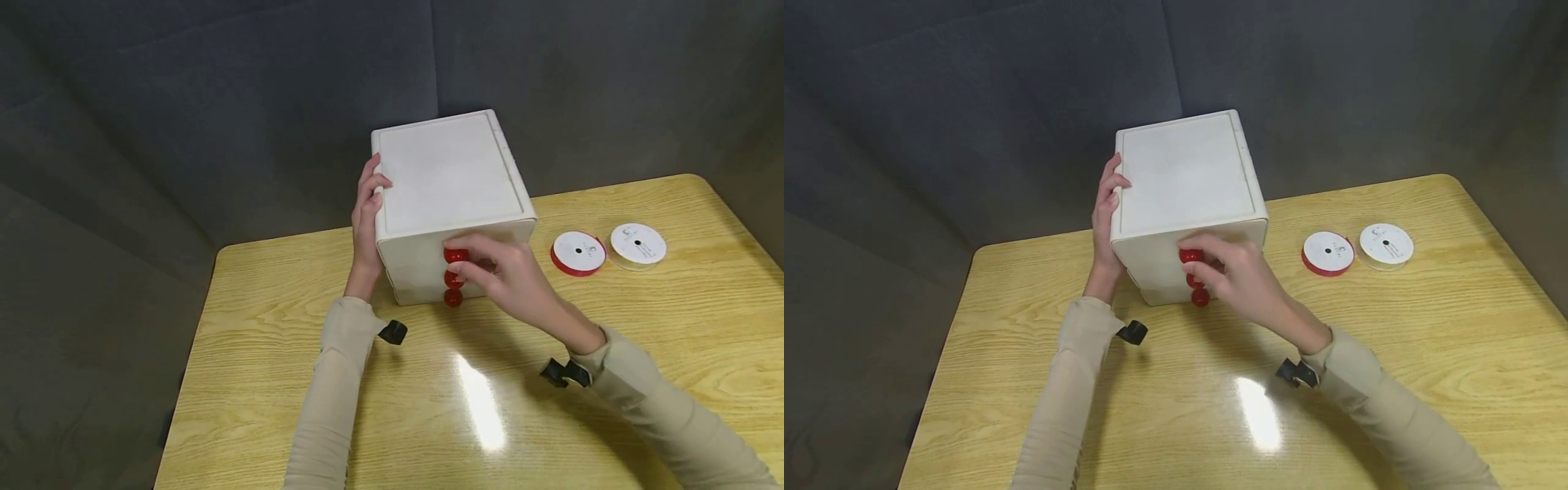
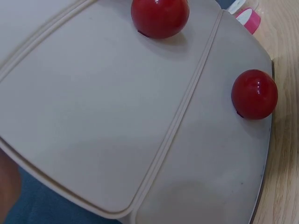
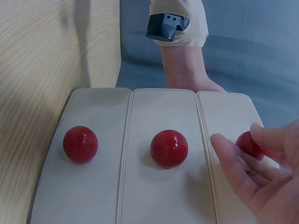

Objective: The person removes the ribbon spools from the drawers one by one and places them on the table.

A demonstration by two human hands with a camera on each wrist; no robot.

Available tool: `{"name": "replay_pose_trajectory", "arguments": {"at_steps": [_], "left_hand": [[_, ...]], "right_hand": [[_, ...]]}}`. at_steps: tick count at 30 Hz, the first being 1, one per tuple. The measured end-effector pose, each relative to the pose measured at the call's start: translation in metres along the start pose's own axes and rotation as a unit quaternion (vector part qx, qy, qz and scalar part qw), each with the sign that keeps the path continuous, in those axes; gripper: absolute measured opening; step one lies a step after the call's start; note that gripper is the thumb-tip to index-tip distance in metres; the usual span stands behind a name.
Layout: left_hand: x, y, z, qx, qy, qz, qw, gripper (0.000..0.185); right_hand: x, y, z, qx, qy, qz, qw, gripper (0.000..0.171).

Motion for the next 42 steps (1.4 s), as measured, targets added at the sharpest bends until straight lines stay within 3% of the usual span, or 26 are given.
{"name": "replay_pose_trajectory", "arguments": {"at_steps": [6, 13, 21, 26, 31, 37, 42], "left_hand": [[0.001, 0.000, 0.001, 0.001, -0.007, -0.001, 1.0000, 0.024], [0.001, 0.001, 0.003, -0.002, -0.001, 0.002, 1.0000, 0.031], [0.000, 0.001, 0.004, -0.009, -0.007, 0.003, 0.9999, 0.023], [0.000, 0.000, 0.001, -0.013, -0.003, 0.003, 0.9999, 0.023], [0.001, 0.000, 0.001, -0.010, -0.010, 0.003, 0.9999, 0.023], [0.001, 0.001, 0.003, -0.011, -0.015, 0.007, 0.9998, 0.023], [0.002, 0.001, 0.003, -0.011, -0.014, 0.005, 0.9998, 0.024]], "right_hand": [[-0.001, 0.002, 0.003, 0.021, 0.008, -0.013, 1.000, 0.027], [-0.002, 0.003, 0.004, 0.016, 0.001, -0.013, 1.000, 0.028], [-0.001, 0.003, 0.007, 0.033, -0.003, -0.013, 0.999, 0.028], [-0.002, -0.011, 0.011, 0.035, 0.042, -0.005, 0.998, 0.036], [-0.002, -0.026, 0.015, 0.041, 0.130, -0.027, 0.990, 0.035], [-0.001, -0.032, 0.025, 0.096, 0.132, -0.065, 0.985, 0.020], [0.006, -0.035, 0.036, 0.150, 0.138, -0.107, 0.973, 0.022]]}}
Point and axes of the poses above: each hand's wrist, its own y-axis towards the middle knuckle, its own x-axis out of the palm, z = x × y, the point moved 4 cm from there along y, towards the middle knuckle
